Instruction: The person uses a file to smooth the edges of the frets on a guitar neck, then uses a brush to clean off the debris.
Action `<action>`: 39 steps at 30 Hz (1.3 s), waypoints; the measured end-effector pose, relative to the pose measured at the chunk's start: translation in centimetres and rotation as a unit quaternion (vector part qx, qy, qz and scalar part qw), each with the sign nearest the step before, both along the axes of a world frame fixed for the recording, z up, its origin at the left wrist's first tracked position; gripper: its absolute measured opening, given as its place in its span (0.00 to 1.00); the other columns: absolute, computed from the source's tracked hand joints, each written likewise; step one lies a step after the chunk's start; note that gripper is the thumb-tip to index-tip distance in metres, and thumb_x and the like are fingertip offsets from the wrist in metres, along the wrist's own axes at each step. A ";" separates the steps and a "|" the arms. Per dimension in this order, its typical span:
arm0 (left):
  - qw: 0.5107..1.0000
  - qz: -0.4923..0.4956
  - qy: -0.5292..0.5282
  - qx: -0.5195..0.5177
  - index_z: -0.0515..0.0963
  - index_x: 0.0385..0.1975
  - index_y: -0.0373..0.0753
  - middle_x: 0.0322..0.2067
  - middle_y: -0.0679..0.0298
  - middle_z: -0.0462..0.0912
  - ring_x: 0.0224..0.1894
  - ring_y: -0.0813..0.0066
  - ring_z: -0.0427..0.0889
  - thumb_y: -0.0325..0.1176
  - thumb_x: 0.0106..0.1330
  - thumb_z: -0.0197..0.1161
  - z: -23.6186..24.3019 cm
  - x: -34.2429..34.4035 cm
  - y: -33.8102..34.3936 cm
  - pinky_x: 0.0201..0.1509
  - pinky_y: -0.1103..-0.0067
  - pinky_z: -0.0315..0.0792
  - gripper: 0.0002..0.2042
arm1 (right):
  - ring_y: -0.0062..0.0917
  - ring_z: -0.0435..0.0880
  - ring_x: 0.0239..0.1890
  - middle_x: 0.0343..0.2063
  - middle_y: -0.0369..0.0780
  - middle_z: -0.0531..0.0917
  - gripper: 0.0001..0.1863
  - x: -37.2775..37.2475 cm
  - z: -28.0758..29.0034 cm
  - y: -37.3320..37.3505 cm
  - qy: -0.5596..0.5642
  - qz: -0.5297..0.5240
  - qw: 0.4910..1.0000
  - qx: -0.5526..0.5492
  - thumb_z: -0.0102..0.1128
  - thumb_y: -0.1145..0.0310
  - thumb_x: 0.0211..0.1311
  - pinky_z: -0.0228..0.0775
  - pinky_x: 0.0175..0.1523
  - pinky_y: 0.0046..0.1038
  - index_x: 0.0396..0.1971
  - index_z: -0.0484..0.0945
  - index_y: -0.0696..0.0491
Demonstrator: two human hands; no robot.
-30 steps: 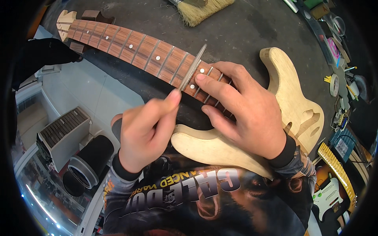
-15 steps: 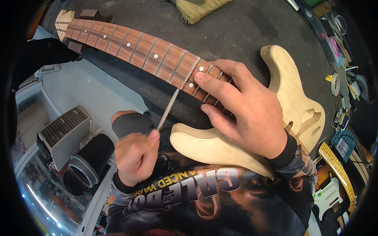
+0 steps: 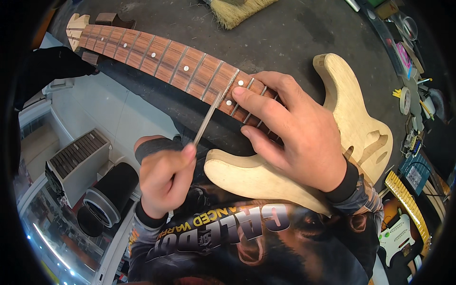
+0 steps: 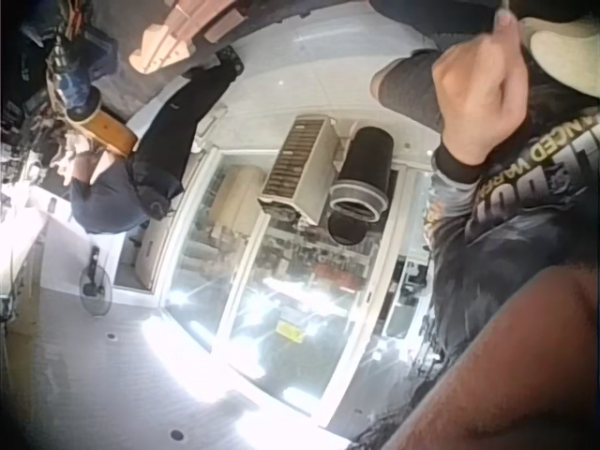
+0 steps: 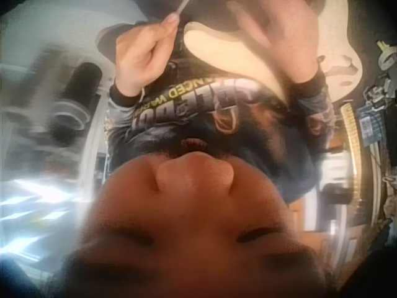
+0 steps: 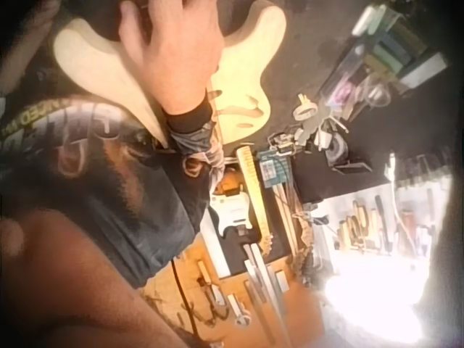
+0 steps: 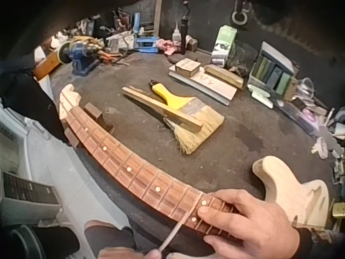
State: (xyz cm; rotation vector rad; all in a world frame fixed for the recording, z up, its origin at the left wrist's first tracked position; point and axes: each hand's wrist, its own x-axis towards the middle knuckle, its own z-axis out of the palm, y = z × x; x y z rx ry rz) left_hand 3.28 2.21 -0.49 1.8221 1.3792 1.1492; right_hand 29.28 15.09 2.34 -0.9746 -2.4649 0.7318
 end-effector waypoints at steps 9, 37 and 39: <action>1.000 0.021 0.002 -0.005 0.89 0.53 0.29 0.23 0.62 0.83 0.20 0.73 0.80 0.12 0.70 0.73 0.0 0.7 -0.1 0.26 0.76 0.70 0.14 | 0.39 0.92 0.47 0.61 0.44 0.85 0.35 0.1 0.2 0.0 -0.002 -0.002 1.000 -0.009 0.83 0.72 0.56 0.86 0.46 0.36 0.67 0.85 0.46; 1.000 -0.009 0.017 0.013 0.88 0.60 0.34 0.22 0.60 0.79 0.18 0.68 0.78 0.14 0.68 0.74 0.0 1.5 4.9 0.25 0.72 0.69 0.20 | 0.39 0.92 0.46 0.61 0.44 0.85 0.35 0.1 0.0 0.2 0.001 0.001 1.000 0.008 0.83 0.72 0.56 0.86 0.45 0.36 0.67 0.85 0.46; 1.000 -0.009 0.020 0.015 0.88 0.60 0.33 0.22 0.60 0.80 0.19 0.68 0.79 0.14 0.68 0.73 -0.3 1.5 4.6 0.25 0.72 0.70 0.21 | 0.39 0.92 0.46 0.61 0.44 0.85 0.35 0.1 -0.1 0.1 0.003 0.001 1.000 0.004 0.83 0.72 0.56 0.86 0.45 0.36 0.67 0.85 0.46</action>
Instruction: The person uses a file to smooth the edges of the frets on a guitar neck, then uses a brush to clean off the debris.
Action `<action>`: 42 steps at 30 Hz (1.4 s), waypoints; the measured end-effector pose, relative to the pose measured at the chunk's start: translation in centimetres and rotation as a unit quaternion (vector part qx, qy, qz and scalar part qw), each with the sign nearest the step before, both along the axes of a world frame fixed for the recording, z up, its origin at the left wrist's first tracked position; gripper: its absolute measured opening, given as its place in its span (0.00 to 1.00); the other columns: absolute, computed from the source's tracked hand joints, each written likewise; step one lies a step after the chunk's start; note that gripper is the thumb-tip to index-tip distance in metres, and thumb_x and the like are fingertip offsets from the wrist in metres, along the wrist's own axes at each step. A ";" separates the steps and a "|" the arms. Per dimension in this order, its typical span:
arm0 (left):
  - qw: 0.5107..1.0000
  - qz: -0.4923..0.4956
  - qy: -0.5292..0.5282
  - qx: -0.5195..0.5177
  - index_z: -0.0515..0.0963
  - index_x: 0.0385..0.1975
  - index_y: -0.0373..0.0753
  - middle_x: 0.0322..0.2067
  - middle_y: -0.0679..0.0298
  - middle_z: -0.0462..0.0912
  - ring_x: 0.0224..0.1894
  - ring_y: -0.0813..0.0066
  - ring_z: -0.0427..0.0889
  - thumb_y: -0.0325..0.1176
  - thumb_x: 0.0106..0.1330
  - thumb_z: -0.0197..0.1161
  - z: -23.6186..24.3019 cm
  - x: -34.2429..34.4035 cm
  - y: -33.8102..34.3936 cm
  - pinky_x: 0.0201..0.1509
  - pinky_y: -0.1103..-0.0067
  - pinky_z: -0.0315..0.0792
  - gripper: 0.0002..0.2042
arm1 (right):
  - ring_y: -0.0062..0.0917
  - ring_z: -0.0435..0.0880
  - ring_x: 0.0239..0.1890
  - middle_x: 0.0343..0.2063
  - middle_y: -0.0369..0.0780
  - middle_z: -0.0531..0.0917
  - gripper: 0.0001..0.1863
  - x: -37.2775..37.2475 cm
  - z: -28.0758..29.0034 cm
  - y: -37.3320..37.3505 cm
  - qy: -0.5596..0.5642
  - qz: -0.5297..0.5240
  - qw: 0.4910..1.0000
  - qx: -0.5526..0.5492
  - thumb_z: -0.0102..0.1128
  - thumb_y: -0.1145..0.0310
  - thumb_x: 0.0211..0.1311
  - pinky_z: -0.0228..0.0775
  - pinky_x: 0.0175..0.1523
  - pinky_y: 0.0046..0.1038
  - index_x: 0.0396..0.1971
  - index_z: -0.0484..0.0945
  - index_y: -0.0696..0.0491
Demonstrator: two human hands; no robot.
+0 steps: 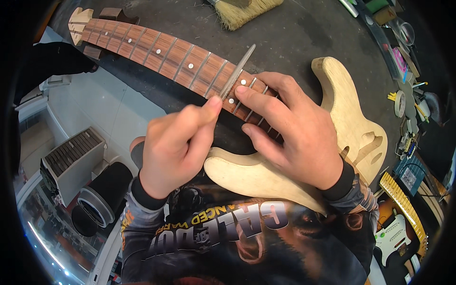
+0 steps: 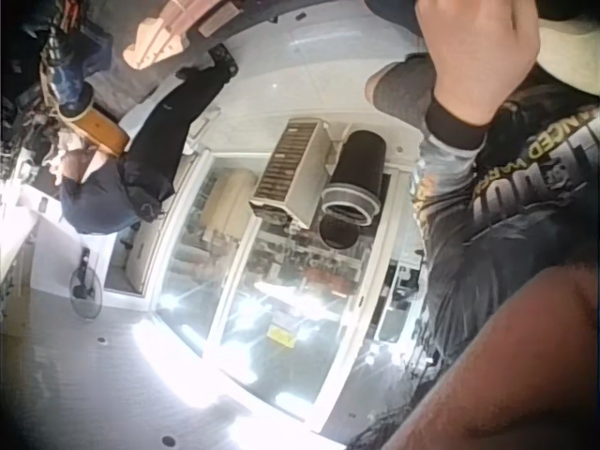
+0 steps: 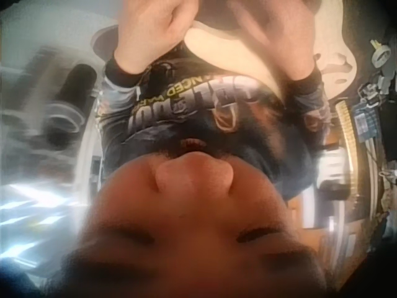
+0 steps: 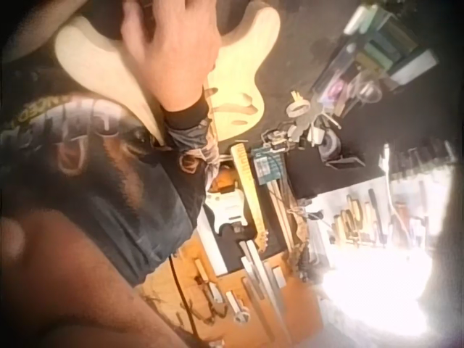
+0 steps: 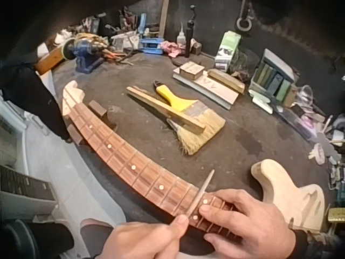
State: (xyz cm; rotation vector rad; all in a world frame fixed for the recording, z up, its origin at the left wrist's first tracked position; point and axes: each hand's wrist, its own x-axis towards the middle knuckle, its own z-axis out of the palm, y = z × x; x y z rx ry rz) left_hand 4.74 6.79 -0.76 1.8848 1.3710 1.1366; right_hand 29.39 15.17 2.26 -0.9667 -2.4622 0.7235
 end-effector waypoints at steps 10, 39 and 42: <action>1.000 0.015 -0.014 -0.021 0.87 0.47 0.29 0.23 0.60 0.85 0.19 0.64 0.83 0.09 0.62 0.73 0.2 -2.7 -6.9 0.26 0.73 0.74 0.14 | 0.39 0.92 0.47 0.61 0.44 0.85 0.36 0.1 0.1 0.1 -0.003 0.001 1.000 -0.011 0.84 0.72 0.56 0.87 0.45 0.36 0.68 0.85 0.46; 1.000 0.004 -0.013 0.008 0.87 0.50 0.28 0.22 0.61 0.83 0.18 0.64 0.81 0.11 0.62 0.73 -0.7 -2.3 -6.5 0.26 0.71 0.75 0.16 | 0.38 0.92 0.46 0.60 0.44 0.85 0.35 0.0 0.1 0.1 0.007 -0.002 1.000 -0.014 0.84 0.72 0.56 0.86 0.45 0.36 0.67 0.85 0.46; 1.000 -0.007 -0.005 0.003 0.87 0.50 0.27 0.23 0.61 0.83 0.18 0.64 0.81 0.11 0.62 0.73 -0.2 -2.1 -5.5 0.25 0.72 0.73 0.17 | 0.38 0.92 0.46 0.60 0.44 0.85 0.35 0.0 0.3 0.1 0.002 -0.002 1.000 -0.017 0.83 0.72 0.56 0.86 0.45 0.36 0.67 0.85 0.46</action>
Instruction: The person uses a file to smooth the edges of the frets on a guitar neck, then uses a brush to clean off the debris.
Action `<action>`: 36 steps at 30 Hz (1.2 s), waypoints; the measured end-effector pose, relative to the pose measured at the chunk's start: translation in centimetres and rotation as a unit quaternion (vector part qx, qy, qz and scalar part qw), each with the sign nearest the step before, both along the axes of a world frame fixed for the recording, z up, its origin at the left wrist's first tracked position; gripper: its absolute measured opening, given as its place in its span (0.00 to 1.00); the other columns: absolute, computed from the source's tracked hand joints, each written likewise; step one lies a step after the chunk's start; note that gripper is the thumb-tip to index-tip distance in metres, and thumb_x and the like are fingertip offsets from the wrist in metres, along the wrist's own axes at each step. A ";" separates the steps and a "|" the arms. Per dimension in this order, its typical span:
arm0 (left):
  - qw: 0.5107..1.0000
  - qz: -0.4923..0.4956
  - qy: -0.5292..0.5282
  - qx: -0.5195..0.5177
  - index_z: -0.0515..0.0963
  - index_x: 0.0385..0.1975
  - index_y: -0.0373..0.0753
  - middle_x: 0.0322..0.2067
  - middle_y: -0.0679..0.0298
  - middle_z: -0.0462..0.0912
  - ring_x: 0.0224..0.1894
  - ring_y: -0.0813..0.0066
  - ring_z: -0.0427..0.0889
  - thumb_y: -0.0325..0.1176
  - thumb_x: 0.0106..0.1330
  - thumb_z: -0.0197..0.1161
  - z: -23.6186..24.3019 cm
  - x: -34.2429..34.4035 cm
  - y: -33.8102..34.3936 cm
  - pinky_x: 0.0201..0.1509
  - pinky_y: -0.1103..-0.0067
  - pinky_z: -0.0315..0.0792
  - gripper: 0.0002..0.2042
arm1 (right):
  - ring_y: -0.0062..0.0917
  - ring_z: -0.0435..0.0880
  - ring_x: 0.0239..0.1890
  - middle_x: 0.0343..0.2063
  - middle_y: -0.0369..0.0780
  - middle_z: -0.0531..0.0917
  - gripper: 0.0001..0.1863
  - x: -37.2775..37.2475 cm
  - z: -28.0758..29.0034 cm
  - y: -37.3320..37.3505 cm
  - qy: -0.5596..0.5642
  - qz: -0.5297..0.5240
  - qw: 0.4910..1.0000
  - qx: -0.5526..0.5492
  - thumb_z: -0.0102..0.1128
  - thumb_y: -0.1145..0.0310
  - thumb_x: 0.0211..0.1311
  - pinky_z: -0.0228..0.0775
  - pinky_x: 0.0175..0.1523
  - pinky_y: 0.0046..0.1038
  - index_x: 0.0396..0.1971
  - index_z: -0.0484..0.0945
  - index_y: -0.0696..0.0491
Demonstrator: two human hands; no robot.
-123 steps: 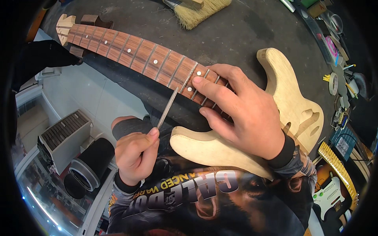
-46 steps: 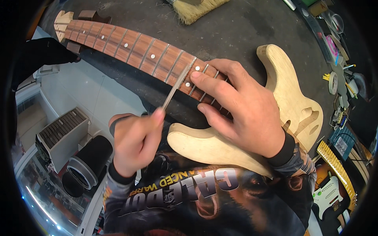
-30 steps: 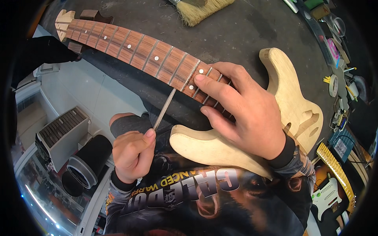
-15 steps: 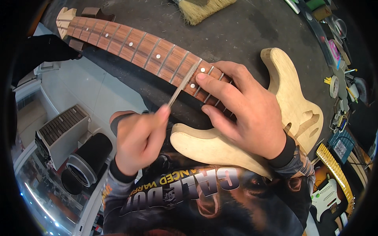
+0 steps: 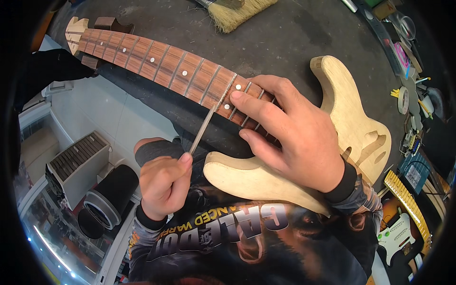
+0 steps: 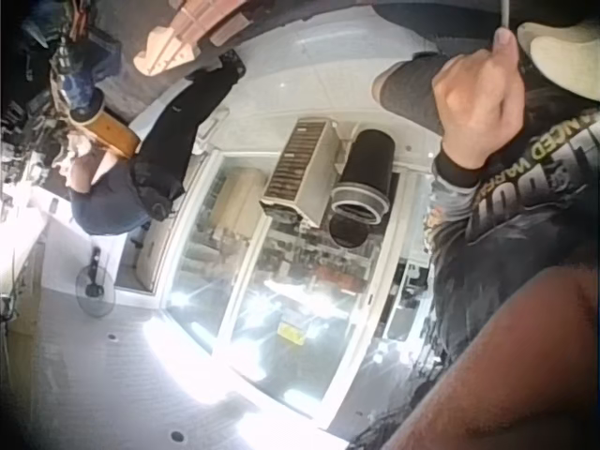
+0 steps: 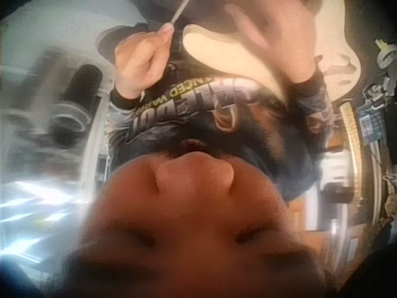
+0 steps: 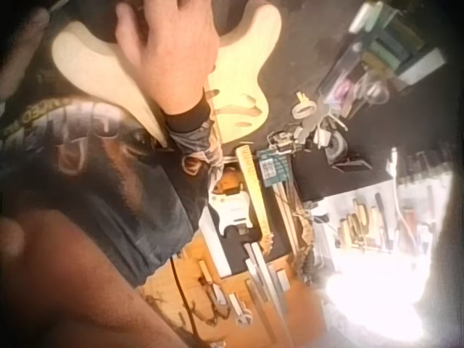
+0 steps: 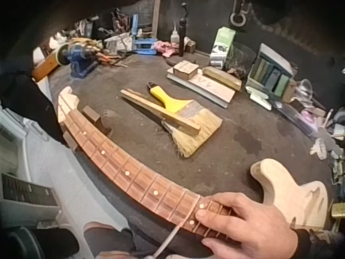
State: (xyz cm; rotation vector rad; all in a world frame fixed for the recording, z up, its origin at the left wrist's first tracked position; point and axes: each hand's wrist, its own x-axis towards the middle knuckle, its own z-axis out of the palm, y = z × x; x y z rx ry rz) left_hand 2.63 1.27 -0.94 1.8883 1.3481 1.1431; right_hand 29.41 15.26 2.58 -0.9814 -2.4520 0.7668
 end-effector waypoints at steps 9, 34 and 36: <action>0.962 0.176 -0.205 0.032 0.80 0.60 0.25 0.35 0.55 0.92 0.26 0.77 0.84 0.15 0.72 0.73 2.1 -0.4 1.7 0.34 0.77 0.80 0.18 | 0.38 0.92 0.46 0.61 0.44 0.85 0.34 -0.1 0.3 -0.1 -0.010 -0.001 1.000 0.019 0.82 0.71 0.58 0.87 0.46 0.37 0.68 0.85 0.45; 0.741 0.438 -0.466 -0.205 0.74 0.61 0.35 0.22 0.74 0.72 0.19 0.86 0.65 0.27 0.82 0.68 -24.7 -8.5 -11.1 0.21 0.81 0.58 0.15 | 0.39 0.83 0.69 0.64 0.51 0.84 0.50 -4.8 0.3 22.0 -0.239 -0.091 0.961 -0.101 0.80 0.53 0.68 0.76 0.69 0.35 0.83 0.65 0.58; 0.768 0.439 -0.428 -0.186 0.74 0.61 0.35 0.22 0.74 0.72 0.19 0.86 0.66 0.28 0.81 0.68 -25.1 -9.0 -11.1 0.21 0.81 0.58 0.15 | 0.33 0.85 0.61 0.59 0.47 0.85 0.45 -5.2 1.0 22.5 -0.218 -0.103 0.961 -0.137 0.78 0.55 0.70 0.78 0.62 0.33 0.80 0.68 0.57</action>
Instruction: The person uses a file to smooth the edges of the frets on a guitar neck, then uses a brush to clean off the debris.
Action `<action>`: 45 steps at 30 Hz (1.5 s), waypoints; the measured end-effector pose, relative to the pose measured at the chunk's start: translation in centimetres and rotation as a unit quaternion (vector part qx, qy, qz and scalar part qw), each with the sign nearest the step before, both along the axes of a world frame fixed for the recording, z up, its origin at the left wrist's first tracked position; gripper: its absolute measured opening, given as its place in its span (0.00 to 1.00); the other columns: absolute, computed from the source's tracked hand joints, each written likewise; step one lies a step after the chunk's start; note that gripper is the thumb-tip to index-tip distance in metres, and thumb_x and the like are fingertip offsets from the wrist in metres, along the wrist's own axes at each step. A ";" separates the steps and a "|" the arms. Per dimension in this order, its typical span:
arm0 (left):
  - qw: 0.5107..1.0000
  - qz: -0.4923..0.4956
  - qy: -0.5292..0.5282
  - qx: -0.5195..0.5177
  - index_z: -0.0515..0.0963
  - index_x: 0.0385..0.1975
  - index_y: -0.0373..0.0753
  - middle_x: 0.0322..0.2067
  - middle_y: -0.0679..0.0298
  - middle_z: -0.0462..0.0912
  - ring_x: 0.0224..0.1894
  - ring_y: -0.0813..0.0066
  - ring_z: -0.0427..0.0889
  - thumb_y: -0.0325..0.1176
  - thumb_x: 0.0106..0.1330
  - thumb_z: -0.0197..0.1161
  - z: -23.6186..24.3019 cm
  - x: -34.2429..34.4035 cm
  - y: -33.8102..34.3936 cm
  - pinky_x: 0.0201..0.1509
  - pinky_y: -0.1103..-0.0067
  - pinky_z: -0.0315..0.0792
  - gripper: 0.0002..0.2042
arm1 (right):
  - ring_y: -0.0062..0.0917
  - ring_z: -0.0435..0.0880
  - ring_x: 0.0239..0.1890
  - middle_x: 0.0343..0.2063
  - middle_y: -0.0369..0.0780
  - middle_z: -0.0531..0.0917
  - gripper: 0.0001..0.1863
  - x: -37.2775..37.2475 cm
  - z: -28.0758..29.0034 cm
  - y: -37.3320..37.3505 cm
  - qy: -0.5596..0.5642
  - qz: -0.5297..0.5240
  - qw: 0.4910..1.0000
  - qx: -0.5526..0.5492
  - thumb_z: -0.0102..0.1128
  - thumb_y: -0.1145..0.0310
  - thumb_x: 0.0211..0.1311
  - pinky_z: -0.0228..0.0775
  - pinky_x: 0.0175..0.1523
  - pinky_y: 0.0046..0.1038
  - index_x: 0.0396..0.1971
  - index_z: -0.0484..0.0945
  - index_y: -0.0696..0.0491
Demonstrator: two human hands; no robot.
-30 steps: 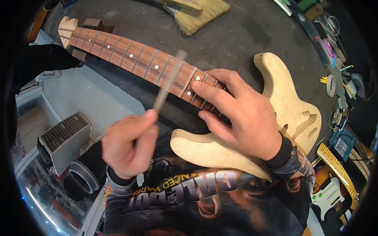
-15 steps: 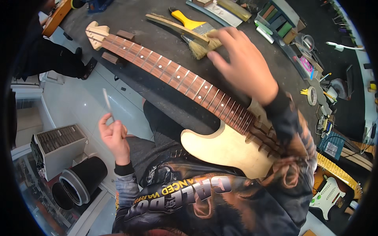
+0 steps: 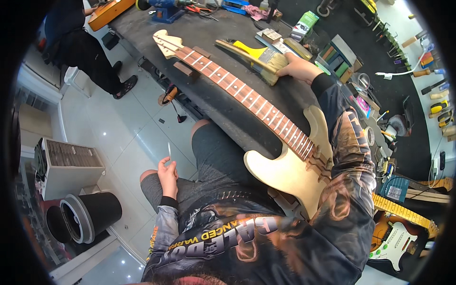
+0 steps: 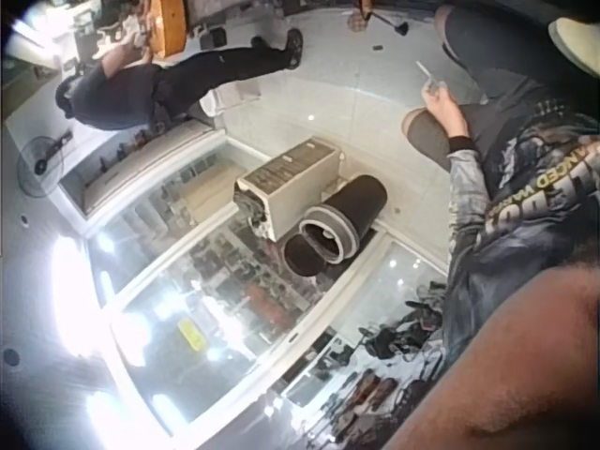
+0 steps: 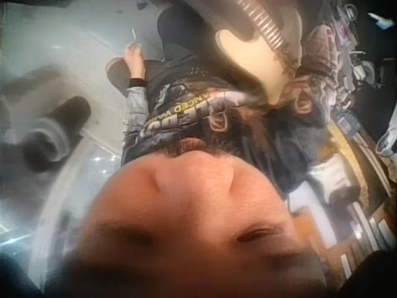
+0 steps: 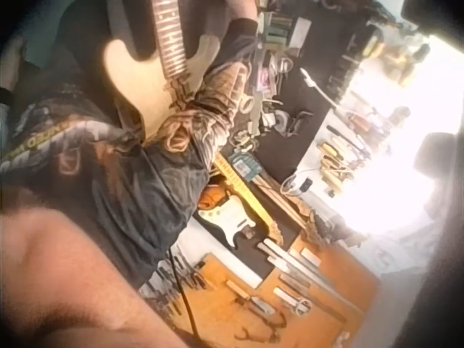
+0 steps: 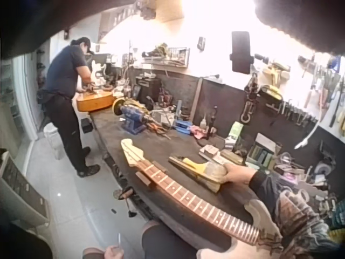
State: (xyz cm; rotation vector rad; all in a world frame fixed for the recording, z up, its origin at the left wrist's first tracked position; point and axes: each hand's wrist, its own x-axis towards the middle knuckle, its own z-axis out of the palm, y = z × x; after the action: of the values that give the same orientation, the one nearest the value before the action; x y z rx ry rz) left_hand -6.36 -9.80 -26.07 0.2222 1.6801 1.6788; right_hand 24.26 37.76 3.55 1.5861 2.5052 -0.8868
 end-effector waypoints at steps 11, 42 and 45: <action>0.998 -0.055 -0.005 0.008 0.75 0.59 0.36 0.21 0.73 0.73 0.18 0.85 0.68 0.28 0.82 0.67 -1.2 0.7 1.6 0.20 0.82 0.60 0.13 | 0.37 0.92 0.57 0.58 0.49 0.90 0.46 -4.1 0.5 3.2 -0.004 0.055 0.983 0.177 0.77 0.39 0.65 0.84 0.60 0.37 0.72 0.81 0.59; 0.998 -0.031 -0.044 -0.029 0.77 0.59 0.36 0.22 0.74 0.75 0.21 0.85 0.70 0.29 0.80 0.68 -1.0 0.1 1.0 0.23 0.82 0.60 0.13 | 0.41 0.91 0.59 0.56 0.50 0.89 0.24 2.0 9.0 -13.3 -0.035 0.157 0.928 0.336 0.70 0.74 0.77 0.83 0.63 0.39 0.68 0.75 0.59; 0.998 -0.041 -0.040 -0.021 0.76 0.60 0.37 0.22 0.74 0.74 0.20 0.85 0.68 0.30 0.81 0.66 -0.7 0.3 0.4 0.22 0.81 0.61 0.13 | 0.29 0.87 0.64 0.60 0.42 0.88 0.26 3.1 8.8 -14.3 0.259 0.137 0.955 -0.040 0.68 0.77 0.79 0.80 0.69 0.35 0.72 0.74 0.59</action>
State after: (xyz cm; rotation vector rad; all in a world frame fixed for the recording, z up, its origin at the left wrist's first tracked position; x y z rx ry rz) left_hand -6.03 -9.43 -26.77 0.1979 1.6236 1.5693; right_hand 27.40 23.45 12.34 1.0408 2.8693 -1.4920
